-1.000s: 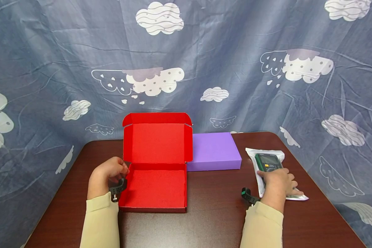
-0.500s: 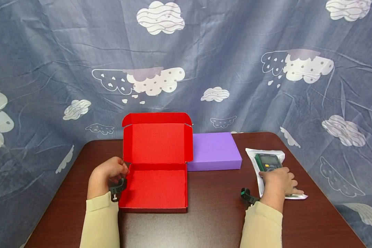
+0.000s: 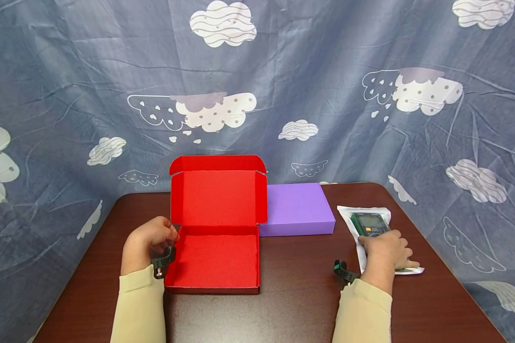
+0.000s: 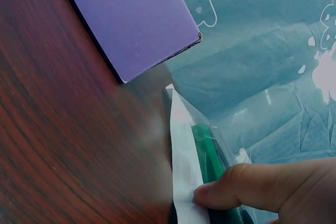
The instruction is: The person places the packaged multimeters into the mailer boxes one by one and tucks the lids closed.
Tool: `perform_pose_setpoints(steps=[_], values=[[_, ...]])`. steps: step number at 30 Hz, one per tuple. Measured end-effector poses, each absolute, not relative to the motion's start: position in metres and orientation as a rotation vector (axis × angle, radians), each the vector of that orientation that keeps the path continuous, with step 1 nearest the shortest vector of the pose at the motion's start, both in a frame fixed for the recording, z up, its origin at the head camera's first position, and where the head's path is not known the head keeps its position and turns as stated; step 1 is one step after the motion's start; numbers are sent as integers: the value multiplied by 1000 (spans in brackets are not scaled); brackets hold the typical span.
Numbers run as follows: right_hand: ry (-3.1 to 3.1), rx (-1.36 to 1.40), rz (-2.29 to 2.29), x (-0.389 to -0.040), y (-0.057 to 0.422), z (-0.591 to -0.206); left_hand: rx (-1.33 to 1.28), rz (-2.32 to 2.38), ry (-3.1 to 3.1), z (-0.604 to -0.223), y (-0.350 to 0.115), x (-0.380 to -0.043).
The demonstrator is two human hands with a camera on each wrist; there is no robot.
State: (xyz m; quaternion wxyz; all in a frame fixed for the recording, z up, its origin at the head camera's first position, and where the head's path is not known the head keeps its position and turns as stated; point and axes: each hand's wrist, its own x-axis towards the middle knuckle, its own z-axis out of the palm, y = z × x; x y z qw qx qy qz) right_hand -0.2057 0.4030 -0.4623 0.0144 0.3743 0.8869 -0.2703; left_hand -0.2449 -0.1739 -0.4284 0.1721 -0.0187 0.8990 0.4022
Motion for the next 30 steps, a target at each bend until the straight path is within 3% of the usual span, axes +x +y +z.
perform_pose_setpoints(steps=[30], values=[[2866,1037,-879,-199,403,-449,-36,1136,2554,-429,-176,-246]])
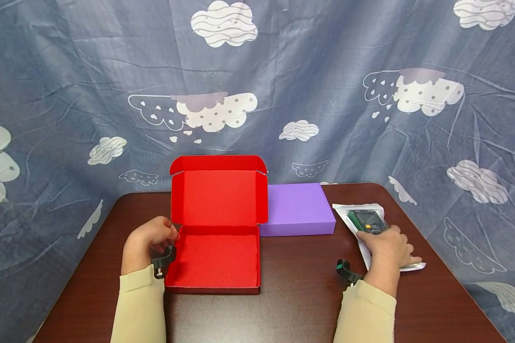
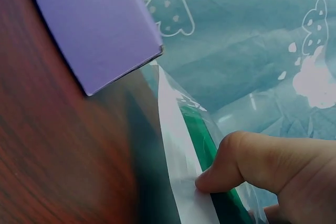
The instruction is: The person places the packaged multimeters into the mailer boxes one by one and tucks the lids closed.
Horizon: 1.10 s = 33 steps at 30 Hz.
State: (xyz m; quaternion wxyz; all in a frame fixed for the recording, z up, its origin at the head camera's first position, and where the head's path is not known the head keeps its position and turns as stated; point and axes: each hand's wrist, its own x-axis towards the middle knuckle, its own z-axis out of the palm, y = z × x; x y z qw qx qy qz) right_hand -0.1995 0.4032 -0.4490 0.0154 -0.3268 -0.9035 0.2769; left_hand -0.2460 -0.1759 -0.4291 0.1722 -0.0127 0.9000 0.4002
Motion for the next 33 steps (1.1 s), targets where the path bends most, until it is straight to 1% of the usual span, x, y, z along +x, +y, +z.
perform_pose_setpoints(steps=[11,19,33], values=[[-2806,-956,856,-188,403,-427,-30,1131,2561,-428,-175,-245],[-2841,-851,866,-184,404,-417,-45,1132,2554,-429,-175,-246],[-2909,-508,891,-182,400,-410,-40,1127,2558,-429,-174,-245]])
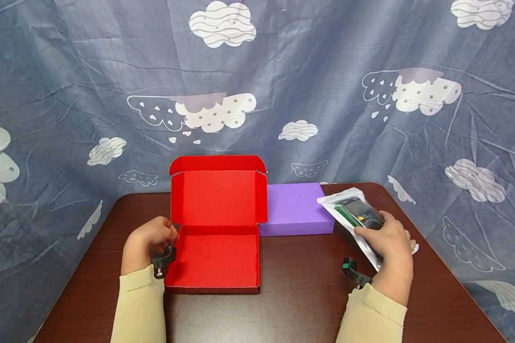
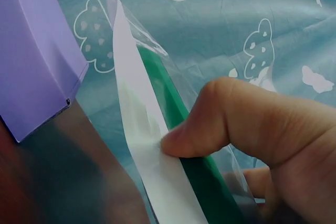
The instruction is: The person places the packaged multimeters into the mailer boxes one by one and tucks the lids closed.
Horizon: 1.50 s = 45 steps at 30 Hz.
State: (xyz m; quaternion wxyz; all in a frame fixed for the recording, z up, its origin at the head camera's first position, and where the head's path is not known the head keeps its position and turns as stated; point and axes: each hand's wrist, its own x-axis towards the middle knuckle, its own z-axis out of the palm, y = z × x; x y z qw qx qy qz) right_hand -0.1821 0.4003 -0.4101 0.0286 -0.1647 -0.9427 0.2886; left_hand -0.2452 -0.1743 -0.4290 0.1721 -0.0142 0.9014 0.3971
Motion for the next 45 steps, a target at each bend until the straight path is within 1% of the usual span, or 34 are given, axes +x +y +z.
perform_pose_setpoints(steps=[9,19,38,45], values=[[-2925,-337,867,-187,398,-415,-49,1138,2547,-431,-175,-246],[-2929,-118,893,-195,386,-412,-97,1173,2514,-432,-176,-246],[-2974,12,948,-196,366,-402,-93,1153,2523,-433,-174,-250],[-2956,101,964,-192,362,-399,-65,1128,2541,-432,-174,-249]])
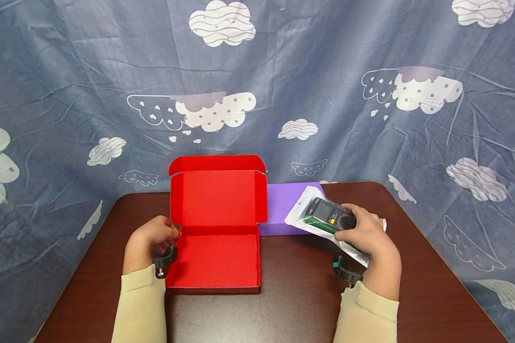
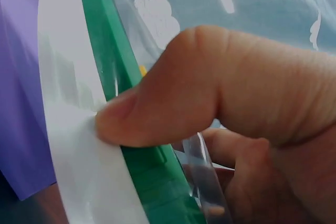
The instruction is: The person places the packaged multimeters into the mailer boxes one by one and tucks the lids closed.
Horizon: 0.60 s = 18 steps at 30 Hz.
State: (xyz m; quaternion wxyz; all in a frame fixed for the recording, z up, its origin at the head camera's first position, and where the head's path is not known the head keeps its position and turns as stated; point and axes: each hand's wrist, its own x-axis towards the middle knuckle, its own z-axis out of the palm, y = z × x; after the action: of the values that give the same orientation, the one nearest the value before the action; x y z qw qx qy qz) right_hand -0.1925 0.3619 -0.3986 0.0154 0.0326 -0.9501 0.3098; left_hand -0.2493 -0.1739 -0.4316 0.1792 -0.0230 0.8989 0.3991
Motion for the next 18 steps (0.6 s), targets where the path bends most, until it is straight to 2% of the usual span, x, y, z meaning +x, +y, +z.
perform_pose_setpoints(steps=[18], values=[[-2981,221,1042,-186,345,-383,-55,1144,2553,-430,-171,-245]])
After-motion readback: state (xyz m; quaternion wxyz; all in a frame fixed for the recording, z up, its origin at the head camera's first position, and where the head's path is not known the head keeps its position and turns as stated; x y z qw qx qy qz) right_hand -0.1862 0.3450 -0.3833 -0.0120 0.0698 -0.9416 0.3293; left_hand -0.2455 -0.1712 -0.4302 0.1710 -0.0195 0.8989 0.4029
